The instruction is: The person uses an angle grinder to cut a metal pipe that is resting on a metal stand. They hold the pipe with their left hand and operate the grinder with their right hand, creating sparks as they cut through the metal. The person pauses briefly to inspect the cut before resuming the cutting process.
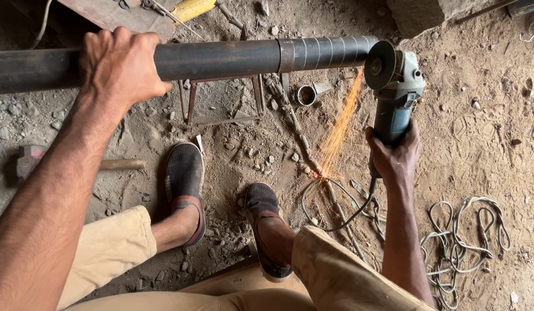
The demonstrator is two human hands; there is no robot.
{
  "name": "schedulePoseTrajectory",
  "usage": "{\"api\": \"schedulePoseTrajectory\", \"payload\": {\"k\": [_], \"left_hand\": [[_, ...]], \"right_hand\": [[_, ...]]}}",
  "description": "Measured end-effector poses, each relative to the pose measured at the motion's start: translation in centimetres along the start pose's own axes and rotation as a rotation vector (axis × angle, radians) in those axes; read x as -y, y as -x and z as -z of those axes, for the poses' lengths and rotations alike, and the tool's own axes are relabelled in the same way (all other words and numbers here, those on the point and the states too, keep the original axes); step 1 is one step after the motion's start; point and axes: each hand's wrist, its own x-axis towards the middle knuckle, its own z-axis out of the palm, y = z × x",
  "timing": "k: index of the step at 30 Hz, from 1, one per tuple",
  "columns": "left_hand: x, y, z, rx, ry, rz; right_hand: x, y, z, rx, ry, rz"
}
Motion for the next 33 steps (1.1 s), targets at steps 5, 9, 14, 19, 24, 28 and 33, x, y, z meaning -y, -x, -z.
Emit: {"api": "schedulePoseTrajectory", "payload": {"k": [5, 9, 14, 19, 24, 28, 33], "left_hand": [[0.1, 0.0, -0.2, -0.014, -0.012, -0.006], [0.2, 0.1, -0.4, -0.025, -0.015, -0.011], [0.3, 0.1, -0.8, -0.054, -0.015, -0.019], [0.4, 0.1, -1.0, -0.055, -0.001, -0.018], [0.5, 0.0, -1.2, -0.056, 0.004, -0.019], [0.5, 0.1, -1.3, -0.090, 0.002, -0.038], [0.4, 0.1, -1.2, -0.106, 0.013, -0.042]], "right_hand": [[-0.7, -0.4, -0.2, 0.008, -0.026, -0.009], [-1.2, -0.2, -0.5, -0.011, 0.070, -0.042], [-0.9, 0.0, -0.3, -0.015, 0.117, -0.021], [-0.5, -0.2, -0.1, 0.032, 0.011, -0.113], [-1.0, -0.3, -0.2, 0.003, 0.027, -0.070], [-1.2, -0.4, -0.3, -0.016, 0.081, 0.022], [-0.7, -0.3, -0.1, 0.018, 0.022, -0.088]]}}
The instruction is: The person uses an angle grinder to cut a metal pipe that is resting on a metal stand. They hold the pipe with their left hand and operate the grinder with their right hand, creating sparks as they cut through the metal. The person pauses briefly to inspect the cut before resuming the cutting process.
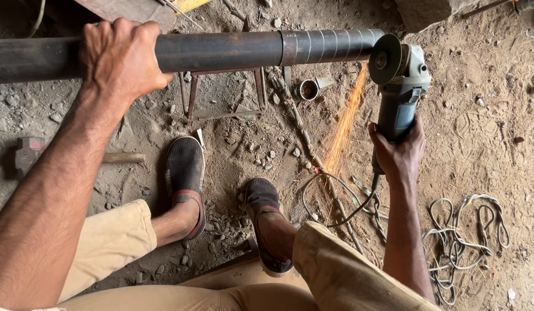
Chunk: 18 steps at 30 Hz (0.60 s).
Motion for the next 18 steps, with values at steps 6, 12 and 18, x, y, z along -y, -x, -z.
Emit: {"api": "schedulePoseTrajectory", "payload": {"k": [6, 12, 18], "left_hand": [[-0.04, 0.10, -0.05, -0.044, -0.002, -0.013], [-0.24, 0.18, -0.15, -0.077, -0.039, -0.026], [-0.52, 0.47, -0.91, -0.206, -0.084, -0.048]], "right_hand": [[0.06, -0.27, 0.13, -0.014, 0.031, 0.028], [-0.06, -0.04, 0.08, -0.109, 0.038, 0.156], [0.73, 0.16, 0.49, -0.003, -0.016, 0.015]]}}
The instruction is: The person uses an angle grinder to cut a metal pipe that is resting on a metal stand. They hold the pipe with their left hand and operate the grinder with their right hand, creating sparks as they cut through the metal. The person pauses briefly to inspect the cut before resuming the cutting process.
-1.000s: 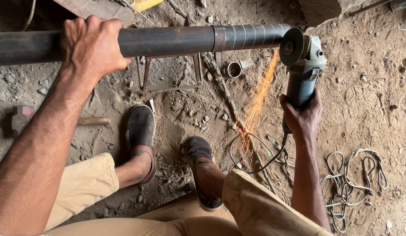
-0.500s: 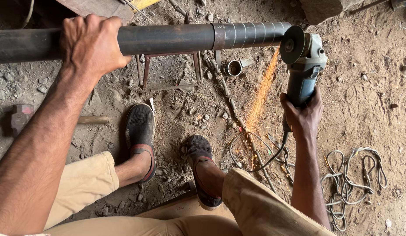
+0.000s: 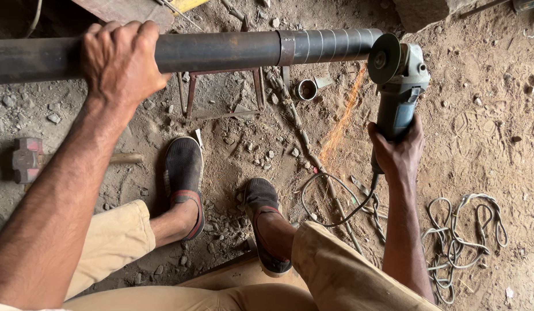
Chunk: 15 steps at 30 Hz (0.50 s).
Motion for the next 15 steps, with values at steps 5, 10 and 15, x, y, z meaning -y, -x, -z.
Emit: {"api": "schedulePoseTrajectory", "payload": {"k": [5, 10, 15], "left_hand": [[-0.6, 0.5, -0.8, -0.101, -0.079, -0.006], [-0.9, -0.1, 1.1, 0.035, 0.060, 0.067], [0.9, -2.4, 4.0, 0.353, 0.265, 0.112]], "right_hand": [[-0.1, -0.1, 0.0, 0.002, 0.002, 0.008], [-0.7, 0.0, -0.4, -0.016, 0.032, 0.034], [-0.7, 0.1, -0.6, -0.066, 0.126, 0.076]]}}
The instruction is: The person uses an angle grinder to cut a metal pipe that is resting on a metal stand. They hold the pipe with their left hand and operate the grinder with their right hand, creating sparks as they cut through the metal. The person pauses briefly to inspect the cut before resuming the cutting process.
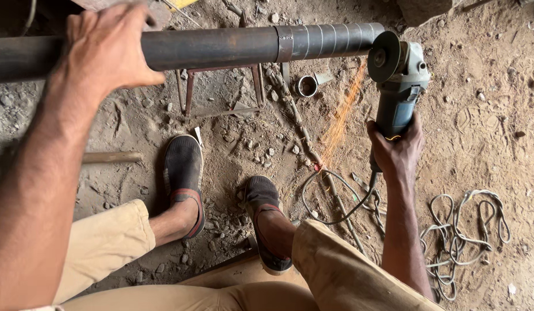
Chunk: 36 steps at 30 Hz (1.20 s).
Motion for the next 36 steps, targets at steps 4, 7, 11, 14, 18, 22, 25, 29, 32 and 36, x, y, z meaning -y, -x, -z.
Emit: {"api": "schedulePoseTrajectory", "payload": {"k": [4, 7, 11, 14, 18, 22, 25, 29, 32, 36], "left_hand": [[0.2, -0.7, 0.0, 0.226, -0.110, 0.080], [0.3, -0.4, -1.1, 0.073, -0.161, 0.043], [0.7, 0.4, -2.4, -0.055, -0.190, 0.012], [0.9, 0.5, -3.1, -0.100, -0.224, 0.001], [1.1, 0.6, -3.5, -0.122, -0.218, -0.009], [1.1, 0.7, -3.5, -0.126, -0.221, -0.014], [1.0, 0.7, -3.5, -0.157, -0.228, -0.018], [1.0, 0.7, -3.5, -0.144, -0.209, -0.015], [1.0, 0.8, -3.5, -0.165, -0.201, -0.029], [0.9, 0.9, -3.6, -0.171, -0.197, -0.027]], "right_hand": [[0.5, 0.0, 0.1, 0.068, -0.104, -0.111], [0.9, 0.0, 0.2, 0.020, -0.085, -0.053], [0.5, 0.0, 0.3, 0.077, -0.142, -0.132], [-0.3, 0.0, -0.3, 0.058, -0.122, -0.080], [-1.8, 0.0, -1.2, -0.039, 0.021, 0.048], [-2.6, -0.2, -1.5, 0.005, -0.100, 0.037], [-2.6, -0.3, -1.3, 0.008, -0.135, 0.052], [-2.0, -0.2, -1.0, -0.005, -0.103, 0.050], [-1.4, -0.3, -0.8, 0.007, -0.107, 0.021], [-0.5, -0.4, -0.5, 0.048, -0.142, -0.048]]}}
